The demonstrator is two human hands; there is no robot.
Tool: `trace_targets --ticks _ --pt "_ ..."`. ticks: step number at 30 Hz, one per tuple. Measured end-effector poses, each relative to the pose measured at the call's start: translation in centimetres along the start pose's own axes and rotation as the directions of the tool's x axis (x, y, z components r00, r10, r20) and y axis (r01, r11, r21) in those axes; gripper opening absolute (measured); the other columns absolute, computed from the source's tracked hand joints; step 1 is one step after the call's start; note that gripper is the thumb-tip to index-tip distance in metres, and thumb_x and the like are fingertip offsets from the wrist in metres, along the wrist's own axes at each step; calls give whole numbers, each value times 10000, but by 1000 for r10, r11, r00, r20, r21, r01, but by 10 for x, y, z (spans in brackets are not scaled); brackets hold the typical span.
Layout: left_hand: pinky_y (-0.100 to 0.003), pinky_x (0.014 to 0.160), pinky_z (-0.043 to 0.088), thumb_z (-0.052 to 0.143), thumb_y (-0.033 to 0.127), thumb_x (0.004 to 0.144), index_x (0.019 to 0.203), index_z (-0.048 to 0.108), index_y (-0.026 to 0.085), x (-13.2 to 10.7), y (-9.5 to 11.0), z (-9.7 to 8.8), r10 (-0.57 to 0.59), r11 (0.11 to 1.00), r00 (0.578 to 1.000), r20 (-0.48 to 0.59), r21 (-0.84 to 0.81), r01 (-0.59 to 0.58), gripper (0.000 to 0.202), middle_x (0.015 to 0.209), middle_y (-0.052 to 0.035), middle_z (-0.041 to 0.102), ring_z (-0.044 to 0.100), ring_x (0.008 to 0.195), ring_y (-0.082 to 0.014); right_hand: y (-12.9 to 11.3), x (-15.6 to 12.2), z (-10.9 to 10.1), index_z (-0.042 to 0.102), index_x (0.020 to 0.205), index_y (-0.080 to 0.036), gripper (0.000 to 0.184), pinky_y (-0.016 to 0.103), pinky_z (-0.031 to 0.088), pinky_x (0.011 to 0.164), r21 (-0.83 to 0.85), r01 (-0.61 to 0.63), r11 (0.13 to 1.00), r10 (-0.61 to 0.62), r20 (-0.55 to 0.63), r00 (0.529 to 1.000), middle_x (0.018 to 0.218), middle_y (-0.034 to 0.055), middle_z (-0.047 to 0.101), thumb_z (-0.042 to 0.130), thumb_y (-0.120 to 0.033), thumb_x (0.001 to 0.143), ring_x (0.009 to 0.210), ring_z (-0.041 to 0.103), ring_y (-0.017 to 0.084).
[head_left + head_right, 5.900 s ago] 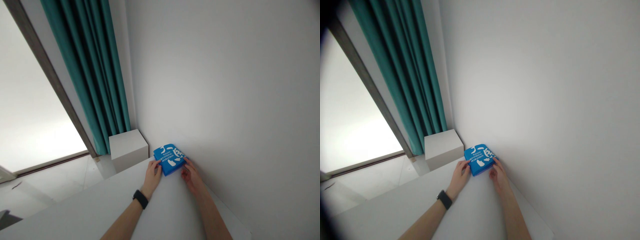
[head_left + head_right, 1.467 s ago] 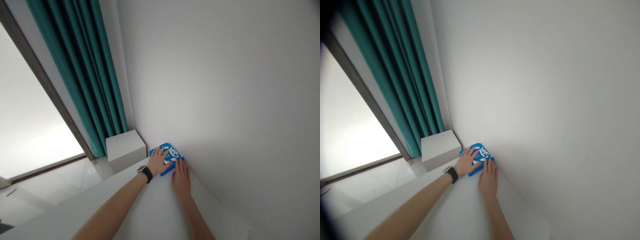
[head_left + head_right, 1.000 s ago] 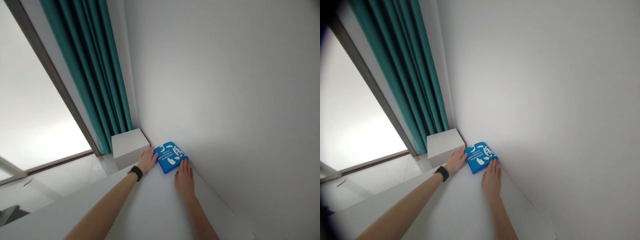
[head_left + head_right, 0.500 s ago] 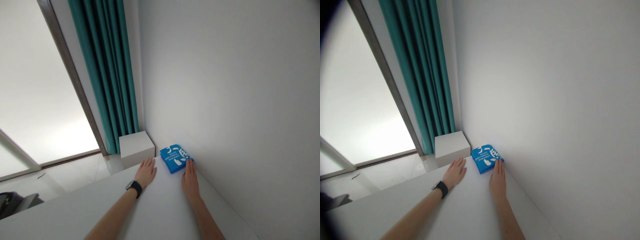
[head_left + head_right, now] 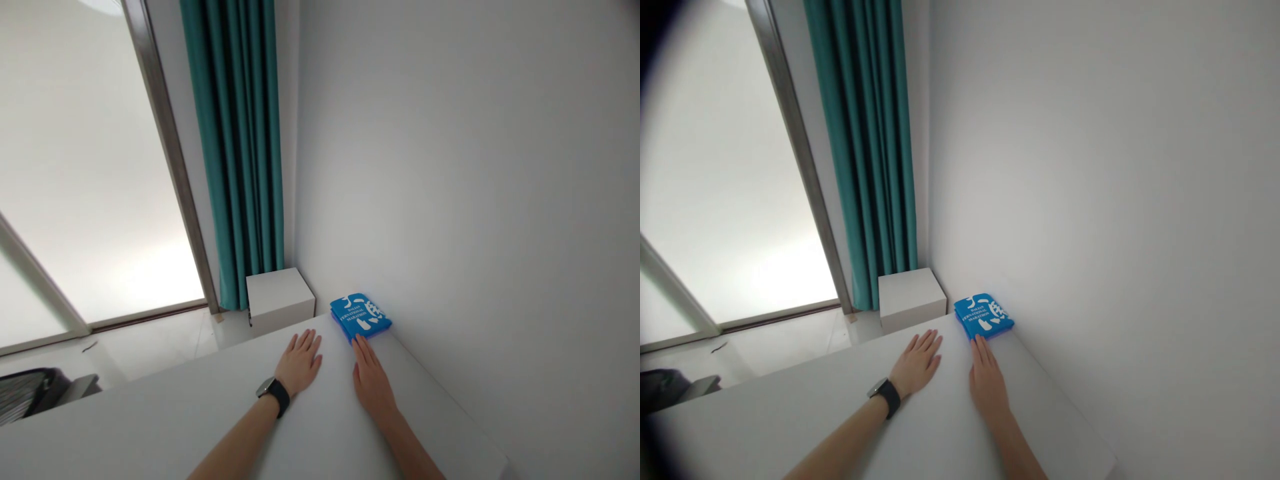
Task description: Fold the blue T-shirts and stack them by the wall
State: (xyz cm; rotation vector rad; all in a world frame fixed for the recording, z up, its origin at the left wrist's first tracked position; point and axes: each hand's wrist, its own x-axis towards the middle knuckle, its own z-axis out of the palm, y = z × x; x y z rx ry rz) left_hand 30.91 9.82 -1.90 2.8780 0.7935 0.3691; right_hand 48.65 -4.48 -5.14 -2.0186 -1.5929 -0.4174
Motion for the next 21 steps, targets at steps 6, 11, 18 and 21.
trace_targets --ticks 6,11,18,21 --pt "-462 1188 218 340 355 978 1449 430 216 -29 3 -5 10 999 1000 -5 -34 -10 499 1545 -71 372 288 1444 -234 -14 -13 -9 295 1508 -168 653 390 346 1147 -1 -12 1000 12 -15 1000 1542 86 359 336 -66 864 1427 301 190" --pt "-442 1180 224 390 313 956 1391 481 213 -52 7 -10 -4 996 999 -34 -94 1 455 1506 -72 434 338 1411 -229 -27 -17 -10 341 1474 -159 614 393 356 1127 -14 -18 1000 18 -2 1000 1509 100 404 337 -76 866 1393 355 203" --pt "-378 1081 334 464 200 881 1164 594 201 -79 12 -20 -84 984 988 -127 -169 62 312 1276 -73 587 471 1226 -225 -60 -24 -12 451 1394 -170 529 378 387 1067 -31 -44 999 45 58 997 1367 103 544 350 -114 878 1280 476 216" --pt "-381 1048 349 476 194 867 1129 596 205 -95 10 -25 -124 980 982 -141 -172 99 289 1236 -69 590 476 1187 -232 -79 -26 -12 510 1349 -171 495 357 377 1056 -31 -19 999 22 101 995 1312 98 585 370 -117 878 1237 507 212"
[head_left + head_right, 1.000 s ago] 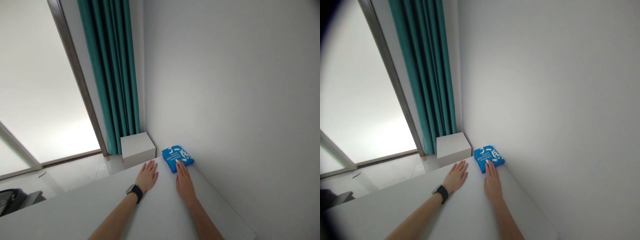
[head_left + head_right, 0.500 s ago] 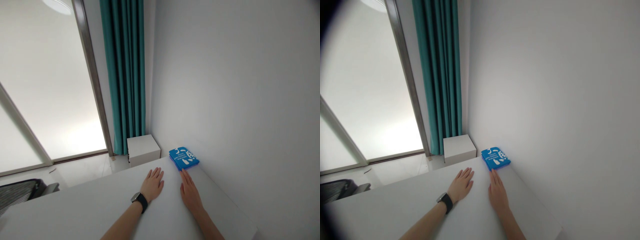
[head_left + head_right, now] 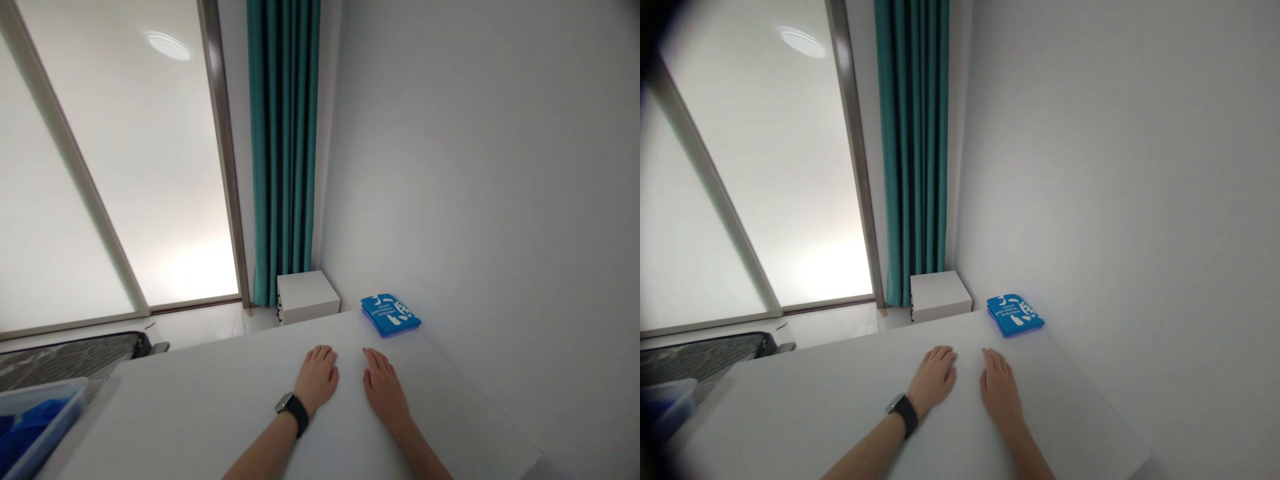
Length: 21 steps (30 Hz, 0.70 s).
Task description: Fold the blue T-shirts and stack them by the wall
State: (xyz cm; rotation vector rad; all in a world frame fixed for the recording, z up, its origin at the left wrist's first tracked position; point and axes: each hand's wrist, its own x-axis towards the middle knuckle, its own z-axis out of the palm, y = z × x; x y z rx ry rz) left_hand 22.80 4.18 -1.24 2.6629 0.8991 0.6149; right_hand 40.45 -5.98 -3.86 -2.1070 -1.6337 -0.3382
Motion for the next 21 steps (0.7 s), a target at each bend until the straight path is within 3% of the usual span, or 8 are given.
trace_targets --ticks 7,15,21 --pt "-379 1031 346 483 200 869 1118 588 206 -45 -28 -28 -103 994 994 -29 40 104 270 1214 -64 582 468 1169 -232 -54 1 6 606 1236 -172 397 377 365 1028 9 94 996 -95 84 992 1220 108 627 399 -128 900 1185 527 234" --pt "-384 1024 347 485 205 877 1152 567 221 -106 -77 -72 -194 973 979 -59 115 200 288 1247 -61 566 461 1180 -234 -144 2 21 611 1230 -189 389 374 326 1056 98 245 965 -257 144 956 1238 98 614 422 -116 898 1200 504 233" --pt "-388 1020 351 482 213 888 1172 554 233 -149 -90 -98 -203 966 977 -61 151 210 294 1252 -55 557 457 1177 -235 -194 -5 23 610 1233 -209 380 383 320 1053 152 328 932 -351 167 921 1197 96 613 432 -144 903 1162 509 242"
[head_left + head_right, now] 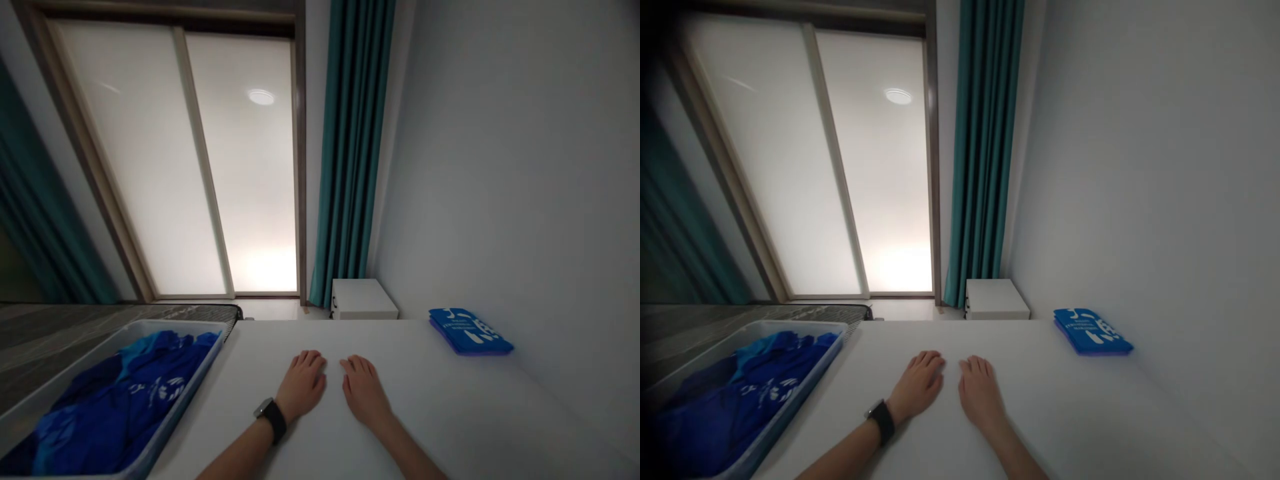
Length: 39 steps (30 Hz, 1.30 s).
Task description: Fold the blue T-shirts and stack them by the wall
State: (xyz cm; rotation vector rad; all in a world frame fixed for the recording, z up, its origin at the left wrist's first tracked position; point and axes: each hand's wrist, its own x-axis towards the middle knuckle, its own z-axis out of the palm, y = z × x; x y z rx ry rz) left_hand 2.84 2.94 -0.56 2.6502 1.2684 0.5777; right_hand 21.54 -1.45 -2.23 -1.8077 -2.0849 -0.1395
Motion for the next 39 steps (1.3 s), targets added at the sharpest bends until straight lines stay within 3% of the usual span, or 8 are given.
trace_targets --ticks 5,9,15,20,28,39 --pt "-388 999 355 491 208 882 1139 561 237 -24 -8 -11 -42 999 999 -25 8 42 268 1229 -51 565 466 1152 -238 -30 0 5 615 1223 -221 370 433 306 1055 -40 4 999 -4 9 1000 1157 115 604 455 -163 894 1121 519 267" --pt "-384 973 362 491 190 876 1081 578 232 -34 -10 -14 -88 996 995 -49 7 88 226 1175 -46 584 478 1113 -234 -40 -3 9 606 1237 -226 373 457 255 1099 -10 19 1000 -19 3 1000 1189 106 598 441 -169 907 1163 503 269" --pt "-383 956 372 492 167 867 1045 596 226 -37 -12 -18 -102 993 994 -39 -61 99 215 1142 -48 601 489 1083 -227 -38 -8 1 629 1175 -225 356 391 340 1057 105 77 991 -78 0 997 1134 81 617 448 -129 884 1115 533 239" --pt "-376 945 377 509 142 850 1025 604 231 -40 -17 -25 -67 988 998 -6 -139 66 218 1121 -37 608 496 1063 -222 -36 -9 1 633 1158 -240 365 403 376 1030 151 85 985 -84 -13 996 1124 73 624 451 -114 868 1103 543 242" --pt "-371 873 380 500 164 887 951 609 230 -39 -14 -27 -71 996 997 20 -53 72 143 1013 -38 602 519 985 -218 -37 -10 11 619 1185 -259 376 410 332 1078 161 130 978 -130 -7 991 1177 55 620 469 -116 871 1143 528 233" --pt "-252 763 437 421 156 930 924 631 203 -38 -39 -34 -117 956 992 41 -265 124 216 896 -36 617 582 868 -157 -40 -1 10 611 1179 -263 360 468 278 1110 168 212 963 -221 36 975 1104 58 632 491 -144 861 1101 533 248"
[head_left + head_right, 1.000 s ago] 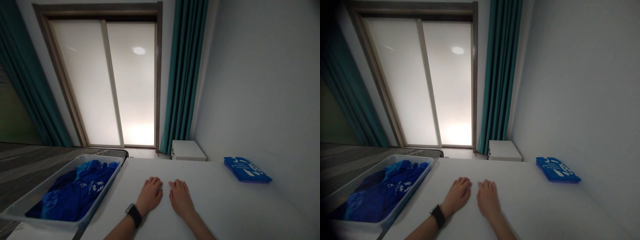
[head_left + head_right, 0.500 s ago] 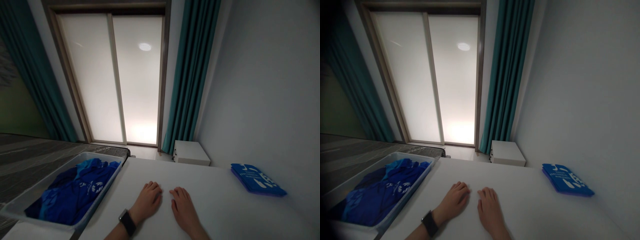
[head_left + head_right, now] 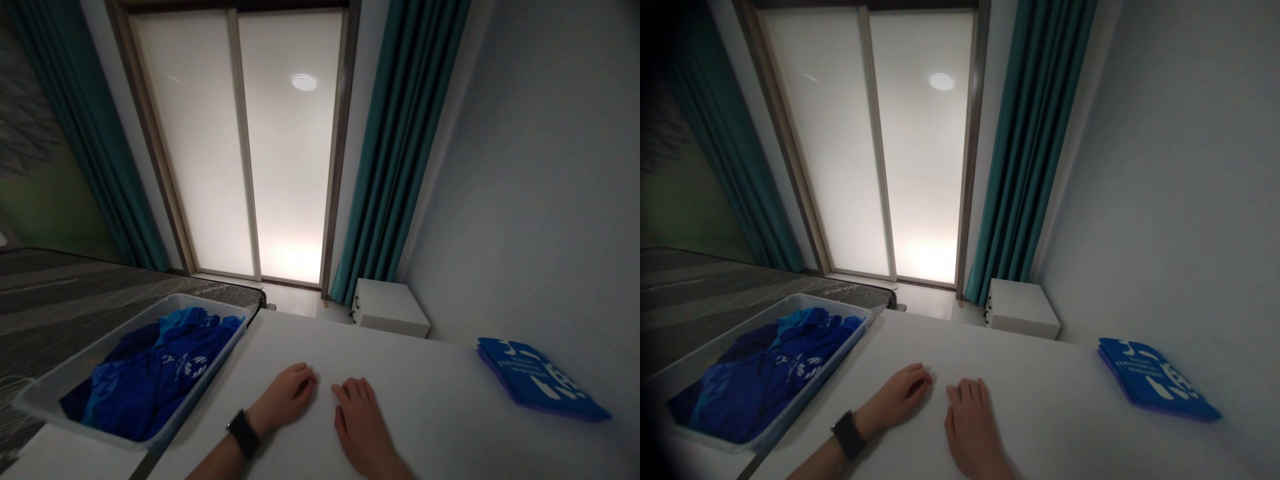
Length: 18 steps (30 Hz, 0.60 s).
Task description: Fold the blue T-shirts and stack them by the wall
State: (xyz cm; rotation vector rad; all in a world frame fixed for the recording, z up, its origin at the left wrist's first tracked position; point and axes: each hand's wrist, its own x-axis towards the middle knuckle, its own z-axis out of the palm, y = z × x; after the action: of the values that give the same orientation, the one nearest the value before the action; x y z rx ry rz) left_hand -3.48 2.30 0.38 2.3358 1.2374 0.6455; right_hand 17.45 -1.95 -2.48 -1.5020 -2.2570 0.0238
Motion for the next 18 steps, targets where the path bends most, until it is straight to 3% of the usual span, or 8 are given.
trace_targets --ticks 11,18 --pt "-296 810 437 455 165 897 888 619 203 0 2 3 9 993 999 48 119 -15 169 849 -37 662 604 830 -177 -7 15 4 620 1130 -251 321 470 288 1095 -7 17 1000 -18 -15 1000 1077 63 620 483 -147 860 1081 525 249" --pt "-303 772 442 471 214 902 873 593 208 -6 6 -7 -2 966 996 88 257 -21 125 846 -37 666 612 803 -192 -9 15 3 618 1126 -240 318 442 308 1074 -15 -6 1000 5 -14 1000 1081 69 612 469 -140 864 1084 529 245"
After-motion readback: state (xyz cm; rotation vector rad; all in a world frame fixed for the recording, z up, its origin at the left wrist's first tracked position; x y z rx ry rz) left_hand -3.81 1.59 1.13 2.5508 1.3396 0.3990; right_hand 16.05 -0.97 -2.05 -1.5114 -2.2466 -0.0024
